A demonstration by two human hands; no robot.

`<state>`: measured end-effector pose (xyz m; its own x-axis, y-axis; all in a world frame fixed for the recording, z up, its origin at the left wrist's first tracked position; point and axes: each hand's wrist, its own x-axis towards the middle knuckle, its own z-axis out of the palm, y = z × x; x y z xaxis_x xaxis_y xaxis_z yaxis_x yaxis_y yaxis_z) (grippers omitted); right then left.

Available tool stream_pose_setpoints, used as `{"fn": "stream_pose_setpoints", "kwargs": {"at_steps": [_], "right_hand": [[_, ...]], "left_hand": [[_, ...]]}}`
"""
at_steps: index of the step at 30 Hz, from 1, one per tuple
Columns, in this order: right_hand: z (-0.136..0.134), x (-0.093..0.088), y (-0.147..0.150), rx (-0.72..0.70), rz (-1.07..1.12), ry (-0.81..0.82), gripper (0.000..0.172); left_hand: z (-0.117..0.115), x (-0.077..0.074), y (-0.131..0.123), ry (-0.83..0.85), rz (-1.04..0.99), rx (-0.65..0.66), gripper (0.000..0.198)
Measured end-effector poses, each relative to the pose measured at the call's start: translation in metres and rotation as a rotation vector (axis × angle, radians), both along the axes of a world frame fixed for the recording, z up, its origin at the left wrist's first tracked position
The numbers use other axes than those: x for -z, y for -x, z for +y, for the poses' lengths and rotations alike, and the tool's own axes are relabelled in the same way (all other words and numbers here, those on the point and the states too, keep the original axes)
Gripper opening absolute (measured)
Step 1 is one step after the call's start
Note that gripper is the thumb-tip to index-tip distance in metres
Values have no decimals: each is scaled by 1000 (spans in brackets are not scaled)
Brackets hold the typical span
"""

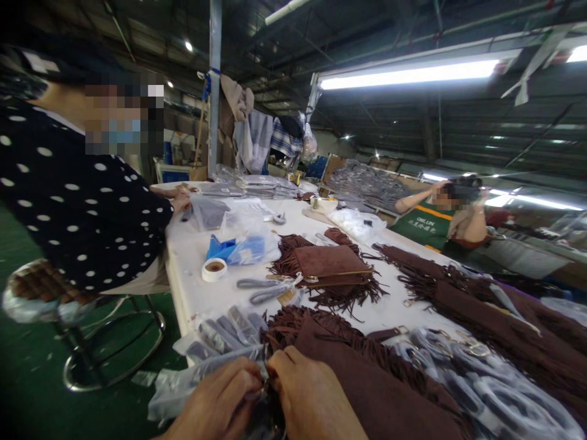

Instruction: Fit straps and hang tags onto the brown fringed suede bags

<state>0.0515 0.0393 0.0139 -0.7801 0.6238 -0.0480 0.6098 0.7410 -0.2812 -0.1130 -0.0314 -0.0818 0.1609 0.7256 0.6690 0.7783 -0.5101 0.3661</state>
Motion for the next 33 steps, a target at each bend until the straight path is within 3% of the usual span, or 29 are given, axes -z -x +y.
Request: {"fn": "stream_pose_setpoints", "kwargs": {"at_steps": [5, 10, 14, 19, 24, 28, 33], "right_hand": [[4, -9, 4, -42, -52, 38, 23], [5, -17, 4, -60, -61, 66, 21], [3, -17, 2, -46, -23, 84, 17], [0, -10, 0, -38, 0, 85, 22], [2, 1, -1, -25, 4, 72, 24], [-2, 3, -3, 16, 65, 88, 22], [-9, 1, -5, 180, 204, 125, 18]], "left_hand": [[1, 0, -1, -187, 149, -51, 19], [-7, 5, 3, -168, 93, -41, 20], [-12, 12, 7, 103, -191, 92, 15], [-3, 3, 8, 624, -774, 95, 23], [13, 0, 5, 848, -913, 252, 19], [16, 2, 3, 839, -966, 224, 12], [13, -12, 9, 643, -900, 155, 20]]}}
